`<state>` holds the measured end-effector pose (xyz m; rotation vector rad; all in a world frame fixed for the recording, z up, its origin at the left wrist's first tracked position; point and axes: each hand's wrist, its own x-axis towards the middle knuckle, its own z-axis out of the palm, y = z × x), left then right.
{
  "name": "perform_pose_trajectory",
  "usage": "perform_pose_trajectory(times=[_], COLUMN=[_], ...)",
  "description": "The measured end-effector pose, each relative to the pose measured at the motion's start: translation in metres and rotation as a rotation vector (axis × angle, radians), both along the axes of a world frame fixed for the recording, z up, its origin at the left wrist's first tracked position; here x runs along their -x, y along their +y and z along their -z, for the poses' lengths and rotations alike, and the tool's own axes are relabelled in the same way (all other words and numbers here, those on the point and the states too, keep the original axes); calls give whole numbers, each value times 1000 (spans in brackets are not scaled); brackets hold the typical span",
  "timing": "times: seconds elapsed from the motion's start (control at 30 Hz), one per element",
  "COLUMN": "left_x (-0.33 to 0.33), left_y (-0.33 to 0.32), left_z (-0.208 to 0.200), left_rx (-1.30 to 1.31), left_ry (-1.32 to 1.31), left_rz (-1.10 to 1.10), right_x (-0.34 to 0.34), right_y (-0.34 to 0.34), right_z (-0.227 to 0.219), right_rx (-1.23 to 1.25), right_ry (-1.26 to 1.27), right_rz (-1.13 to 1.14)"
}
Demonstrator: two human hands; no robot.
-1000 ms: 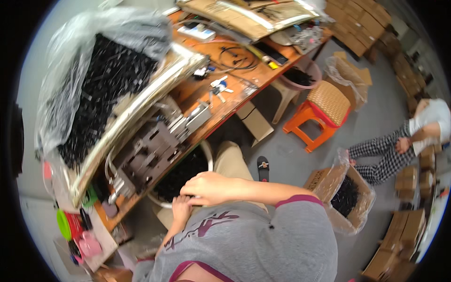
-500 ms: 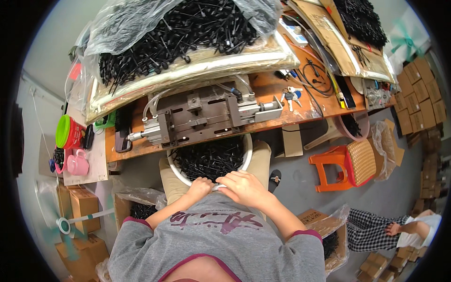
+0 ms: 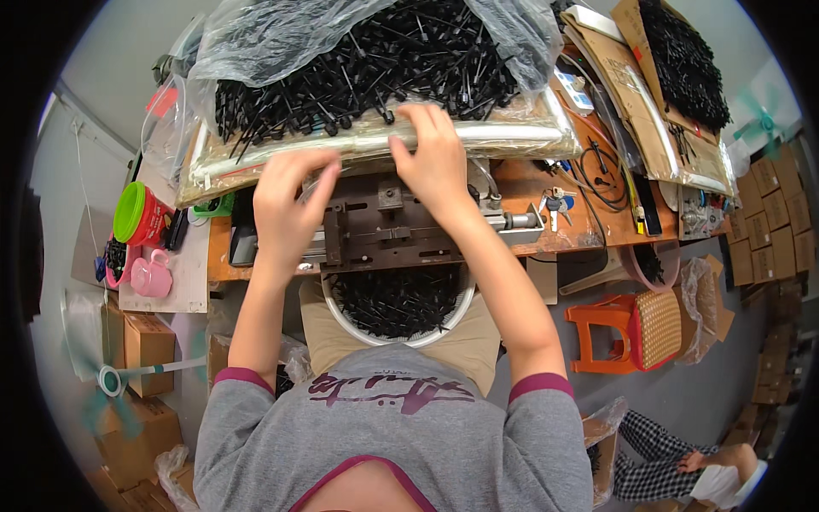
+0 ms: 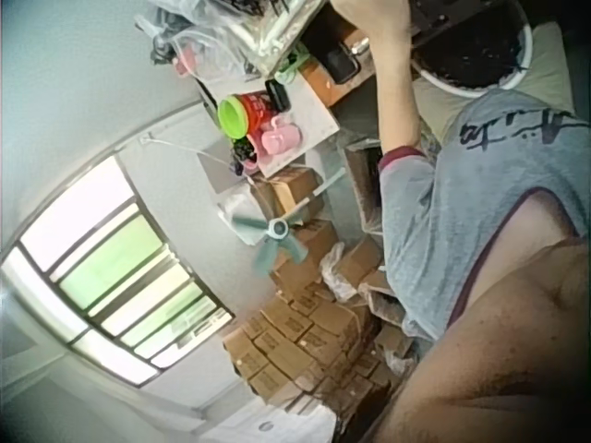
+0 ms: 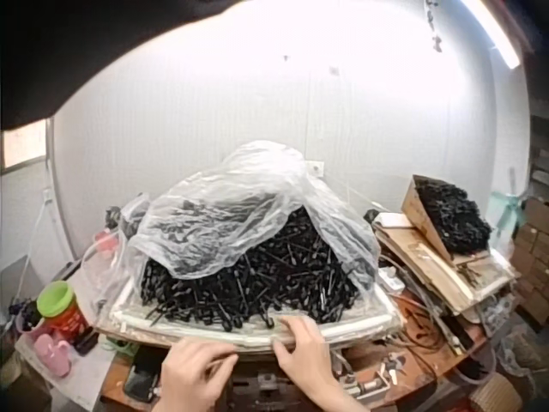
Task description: The recorder is using a specialized workshop jig to assemble small black plastic components.
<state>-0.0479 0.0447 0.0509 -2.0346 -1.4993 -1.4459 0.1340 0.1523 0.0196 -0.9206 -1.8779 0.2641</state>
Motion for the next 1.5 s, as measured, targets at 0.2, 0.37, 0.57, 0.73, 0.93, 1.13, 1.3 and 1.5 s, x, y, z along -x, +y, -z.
perform_pose_trajectory(times=[0.2,0.37,0.57,0.73,0.93,1.13,1.3,1.5], left_x=[21,25,28,30,14,-6,-13,-19], left_y=[70,82,65,41,7,-30,-54,-66], left_z=[4,6,-9,-20,-13,7,26,41], left_rx=[174,342,451,456,285,308,374,388], left_ry=[170,70,-323,-582,-622,-669,-530,-457], left_rz=[-246,-202,63,259,314,422,337,312], right_x=[22,8,-25,-45,-53,-39,-33,-34], right_y=[50,34,-8,-91,-142,-142,-134,-130], right_z=[1,-16,-41,-14,39,63,64,60], right_rx=[156,247,667,473,180,63,-40,-41], right_ry=[-127,14,439,120,-219,-440,-525,-577], right_rz=[-11,-52,-288,-250,-269,-166,-130,-124])
